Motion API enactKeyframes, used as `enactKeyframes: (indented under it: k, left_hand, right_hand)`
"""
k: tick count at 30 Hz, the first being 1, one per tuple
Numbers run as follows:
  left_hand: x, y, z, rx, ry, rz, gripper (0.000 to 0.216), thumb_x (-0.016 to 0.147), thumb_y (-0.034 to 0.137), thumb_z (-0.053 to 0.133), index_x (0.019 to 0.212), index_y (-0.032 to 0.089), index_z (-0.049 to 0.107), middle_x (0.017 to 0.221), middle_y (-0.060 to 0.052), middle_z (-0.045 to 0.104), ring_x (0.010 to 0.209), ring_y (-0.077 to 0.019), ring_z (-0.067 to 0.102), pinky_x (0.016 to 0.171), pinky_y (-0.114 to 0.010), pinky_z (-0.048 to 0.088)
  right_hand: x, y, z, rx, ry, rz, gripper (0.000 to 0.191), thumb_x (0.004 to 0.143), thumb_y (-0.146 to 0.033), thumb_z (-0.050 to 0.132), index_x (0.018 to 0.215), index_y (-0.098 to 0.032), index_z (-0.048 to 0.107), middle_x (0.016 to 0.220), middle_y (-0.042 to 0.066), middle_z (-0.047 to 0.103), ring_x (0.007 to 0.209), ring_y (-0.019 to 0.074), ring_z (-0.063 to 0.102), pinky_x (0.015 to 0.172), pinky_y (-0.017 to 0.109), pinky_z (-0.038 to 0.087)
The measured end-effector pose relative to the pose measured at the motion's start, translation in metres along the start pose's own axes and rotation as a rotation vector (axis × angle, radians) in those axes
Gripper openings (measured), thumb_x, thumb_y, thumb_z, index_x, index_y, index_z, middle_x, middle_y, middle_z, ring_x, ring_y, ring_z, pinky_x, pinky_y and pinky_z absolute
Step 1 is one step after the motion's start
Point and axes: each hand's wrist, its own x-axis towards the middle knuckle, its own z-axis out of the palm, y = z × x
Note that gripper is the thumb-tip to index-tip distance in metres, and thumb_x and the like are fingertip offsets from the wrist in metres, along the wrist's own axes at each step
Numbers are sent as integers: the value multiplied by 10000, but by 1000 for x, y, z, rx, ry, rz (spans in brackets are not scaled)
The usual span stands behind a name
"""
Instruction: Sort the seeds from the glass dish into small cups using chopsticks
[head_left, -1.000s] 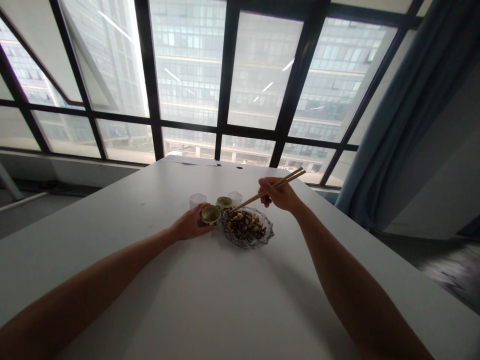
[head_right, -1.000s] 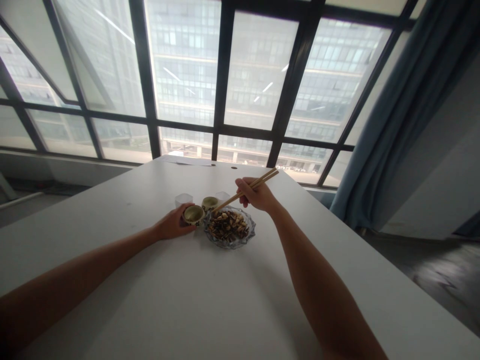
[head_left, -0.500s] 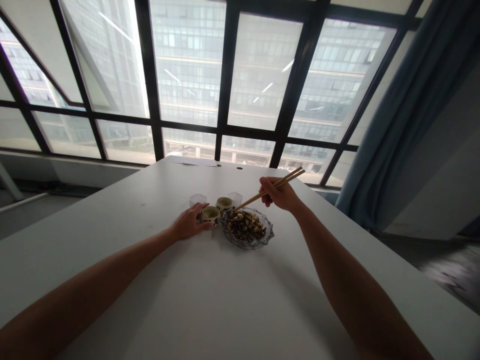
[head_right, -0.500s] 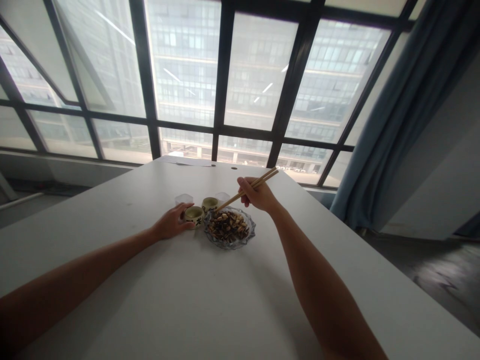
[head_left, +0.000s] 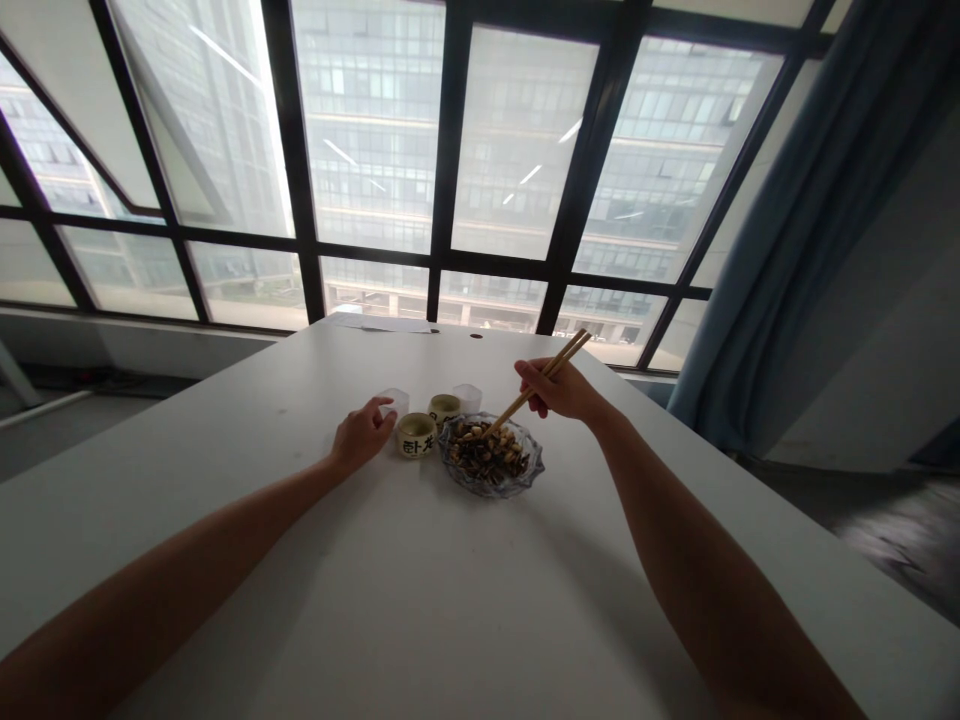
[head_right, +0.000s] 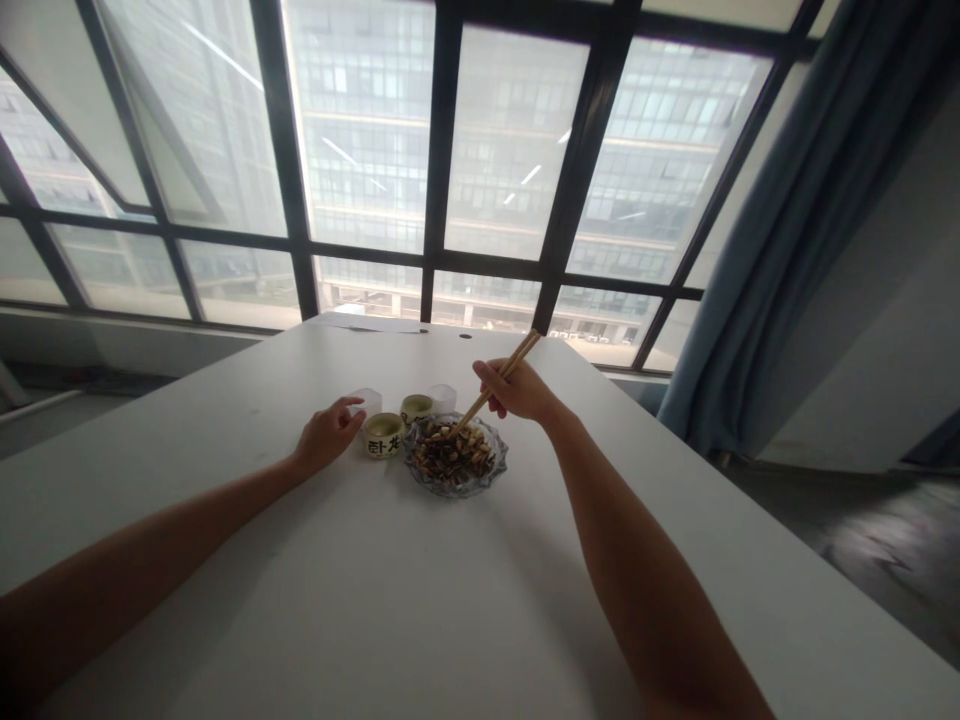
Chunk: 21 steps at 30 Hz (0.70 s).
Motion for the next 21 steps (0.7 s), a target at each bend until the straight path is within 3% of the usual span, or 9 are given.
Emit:
enactKeyframes:
  k: [5, 9, 14, 21]
  left_hand:
    - [3, -6, 4, 24, 14, 49, 251, 849, 403, 541, 1004, 234, 642, 722, -8, 647, 657, -188, 608, 598, -274, 420]
    - [3, -8, 5, 22, 44, 150, 182, 855, 385, 544, 873, 214, 602, 824, -37, 634, 706, -187, 589, 638, -286, 445]
    - [1, -8, 4, 9, 49, 184, 166, 872, 368, 558, 867, 209, 606, 895, -41, 620, 701, -170, 564, 629, -284, 431]
    - [0, -6, 2, 11, 65, 183, 151, 884, 358, 576, 876, 212, 614, 900, -32, 619, 717, -170, 571, 629, -283, 427]
  right_hand:
    - [-2, -2, -2, -32, -64, 19, 643, 793, -789, 554, 634, -166, 568, 443, 19, 574, 335, 98, 513, 330, 191, 382]
    - [-1, -3, 0, -20, -31, -12, 632, 805, -774, 556, 631, -166, 572, 444, 16, 570, 335, 98, 509, 329, 194, 377]
    - [0, -4, 2, 89, 58, -51, 645, 794, -785, 557, 627, -163, 581, 438, 7, 562, 332, 99, 508, 331, 197, 383]
    - [-2, -9, 2, 149, 35, -5, 680, 718, -828, 594, 604, -158, 585, 417, 17, 564, 312, 102, 502, 314, 198, 371]
